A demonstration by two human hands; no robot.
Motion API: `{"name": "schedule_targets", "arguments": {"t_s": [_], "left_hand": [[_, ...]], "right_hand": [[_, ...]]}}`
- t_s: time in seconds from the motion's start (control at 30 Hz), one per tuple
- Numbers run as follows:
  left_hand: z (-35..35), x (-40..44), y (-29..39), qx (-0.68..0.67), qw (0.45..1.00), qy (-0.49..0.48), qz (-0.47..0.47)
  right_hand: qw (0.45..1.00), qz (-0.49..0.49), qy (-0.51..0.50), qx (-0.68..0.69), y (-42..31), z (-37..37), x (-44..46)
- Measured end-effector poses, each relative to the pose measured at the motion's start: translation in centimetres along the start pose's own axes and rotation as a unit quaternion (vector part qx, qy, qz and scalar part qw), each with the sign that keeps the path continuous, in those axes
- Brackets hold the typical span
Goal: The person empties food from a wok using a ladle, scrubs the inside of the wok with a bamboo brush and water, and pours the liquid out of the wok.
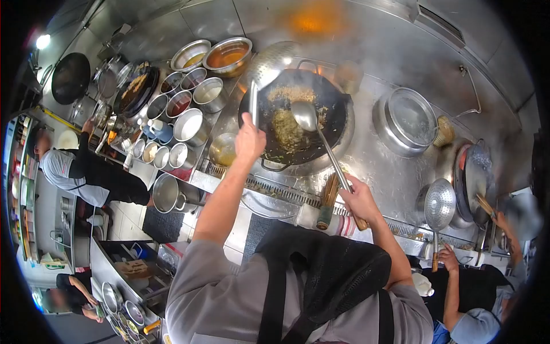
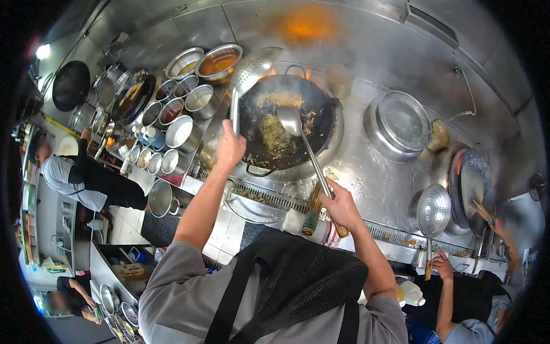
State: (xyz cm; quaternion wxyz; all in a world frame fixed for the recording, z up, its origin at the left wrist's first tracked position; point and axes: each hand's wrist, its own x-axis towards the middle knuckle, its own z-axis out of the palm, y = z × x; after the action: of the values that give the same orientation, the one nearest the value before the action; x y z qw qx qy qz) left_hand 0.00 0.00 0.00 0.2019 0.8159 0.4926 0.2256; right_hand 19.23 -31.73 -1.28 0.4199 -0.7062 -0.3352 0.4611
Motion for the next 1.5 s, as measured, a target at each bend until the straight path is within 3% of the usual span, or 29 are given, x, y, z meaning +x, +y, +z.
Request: {"name": "schedule_targets", "arguments": {"t_s": [0.07,0.1,0.17,0.23,0.3,0.37,0.43,0.47,0.6,0.67,0.73,0.77,0.8,0.83,0.87,0.9,0.93,1.0,1.17,1.23,1.3,1.5], "left_hand": [[2.6,-3.3,0.3,0.021,0.999,-0.044,0.019],[1.0,-0.9,-1.0,0.051,0.996,-0.032,0.061],[2.3,-2.1,-0.8,-0.010,0.999,-0.039,0.014],[1.3,-3.1,-2.7,-0.100,0.995,-0.016,-0.016],[0.9,-3.9,-6.5,-0.140,0.987,0.077,0.011],[-2.4,-5.6,-9.0,-0.193,0.976,0.038,-0.096],[-7.0,-8.4,-8.8,-0.347,0.916,0.010,-0.202],[-7.0,-9.9,-10.4,-0.398,0.892,0.016,-0.215],[-8.4,-12.4,-12.9,-0.560,0.788,-0.001,-0.256],[-8.9,-12.6,-13.2,-0.621,0.738,-0.007,-0.264],[-8.1,-12.3,-11.4,-0.688,0.670,-0.053,-0.274],[-7.9,-12.1,-10.2,-0.719,0.628,-0.086,-0.283],[-6.6,-11.6,-10.0,-0.766,0.563,-0.127,-0.283],[-5.4,-11.1,-9.9,-0.804,0.493,-0.166,-0.289],[-4.1,-10.6,-10.0,-0.807,0.489,-0.197,-0.267],[-2.5,-10.0,-9.8,-0.813,0.484,-0.216,-0.241],[-1.5,-9.6,-8.6,-0.809,0.476,-0.236,-0.251],[-0.2,-9.1,-6.8,-0.811,0.453,-0.260,-0.265],[2.2,-6.2,-2.9,-0.807,0.393,-0.354,-0.265],[2.8,-5.5,-1.0,-0.796,0.392,-0.358,-0.291],[3.9,-4.7,0.3,-0.806,0.353,-0.374,-0.292],[3.8,-3.7,3.2,-0.785,0.352,-0.388,-0.332]], "right_hand": [[0.992,-0.002,0.018,0.125,-2.9,0.7,-1.2],[0.985,-0.046,0.032,0.164,-3.5,3.2,2.2],[0.979,-0.065,0.063,0.185,-2.8,3.4,3.2],[0.988,-0.004,0.097,0.120,-1.4,0.8,1.4],[0.967,-0.093,0.164,0.169,3.6,-1.3,1.3],[0.969,-0.025,0.225,0.100,5.6,-4.6,-1.8],[0.947,-0.040,0.317,0.037,9.0,-7.6,-3.2],[0.920,-0.107,0.371,-0.075,13.4,-11.4,-2.3],[0.833,-0.034,0.437,-0.338,16.1,-21.1,-1.1],[0.831,-0.025,0.418,-0.367,17.4,-24.7,1.8],[0.875,0.017,0.415,-0.248,21.2,-27.7,4.9],[0.888,0.033,0.370,-0.271,23.4,-29.5,6.7],[0.851,0.057,0.391,-0.346,16.0,-26.1,6.0],[0.914,0.018,0.405,0.023,14.5,-25.0,6.7],[0.923,-0.003,0.338,0.185,13.4,-25.6,6.8],[0.917,-0.008,0.282,0.281,10.7,-24.9,6.2],[0.867,0.022,0.318,0.384,8.5,-24.0,6.0],[0.797,-0.037,0.255,0.546,6.4,-23.3,3.9],[0.778,-0.024,0.181,0.602,0.4,-19.9,-2.6],[0.789,-0.026,0.116,0.603,-1.7,-18.5,-4.7],[0.765,-0.013,0.087,0.638,-3.9,-16.6,-6.1],[0.877,-0.012,0.105,0.468,-9.5,-9.5,-6.2]]}}
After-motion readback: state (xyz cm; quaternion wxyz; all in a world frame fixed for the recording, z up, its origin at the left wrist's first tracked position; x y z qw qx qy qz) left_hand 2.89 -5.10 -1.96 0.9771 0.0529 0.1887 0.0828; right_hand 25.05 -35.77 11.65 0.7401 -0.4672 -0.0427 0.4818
